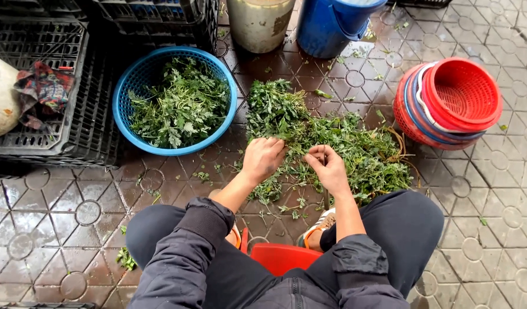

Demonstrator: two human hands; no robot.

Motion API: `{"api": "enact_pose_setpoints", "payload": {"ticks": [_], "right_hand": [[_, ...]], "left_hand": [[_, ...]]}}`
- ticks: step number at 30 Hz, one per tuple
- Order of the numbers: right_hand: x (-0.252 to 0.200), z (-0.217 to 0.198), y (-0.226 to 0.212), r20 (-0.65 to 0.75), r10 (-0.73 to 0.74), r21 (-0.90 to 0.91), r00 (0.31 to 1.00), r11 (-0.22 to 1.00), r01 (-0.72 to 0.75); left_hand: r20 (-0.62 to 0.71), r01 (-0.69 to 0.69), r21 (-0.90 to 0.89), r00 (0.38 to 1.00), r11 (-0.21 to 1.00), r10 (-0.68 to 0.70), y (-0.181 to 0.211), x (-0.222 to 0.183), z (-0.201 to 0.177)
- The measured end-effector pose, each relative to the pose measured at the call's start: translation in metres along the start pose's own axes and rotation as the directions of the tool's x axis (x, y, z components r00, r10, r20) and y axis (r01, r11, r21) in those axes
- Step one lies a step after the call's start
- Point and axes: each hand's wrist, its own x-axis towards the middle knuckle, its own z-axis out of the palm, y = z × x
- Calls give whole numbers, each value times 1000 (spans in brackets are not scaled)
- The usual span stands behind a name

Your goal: Sorting and cleaning leafy greens by hand and placing them into a basket

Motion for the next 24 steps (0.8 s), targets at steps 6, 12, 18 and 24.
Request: {"api": "enact_pose_setpoints", "payload": {"ticks": [6,12,18,24], "right_hand": [[-4,2,-6,-33,-25,-137,999,990,21],[-2,-14,5,-126,-89,-351,988,936,39],[2,-36,15,-173,-101,-534,980,845,-7],[-6,-17,-20,85,-23,-638,996,767,72]], "left_hand": [[144,10,-88,990,996,3,-4,-20,-13],[371,598,-198,779,777,-505,-2,-17,-39],[825,132,302,459,944,-328,-6,-73,10],[497,-162,237,868,958,24,20,-4,-13]]}}
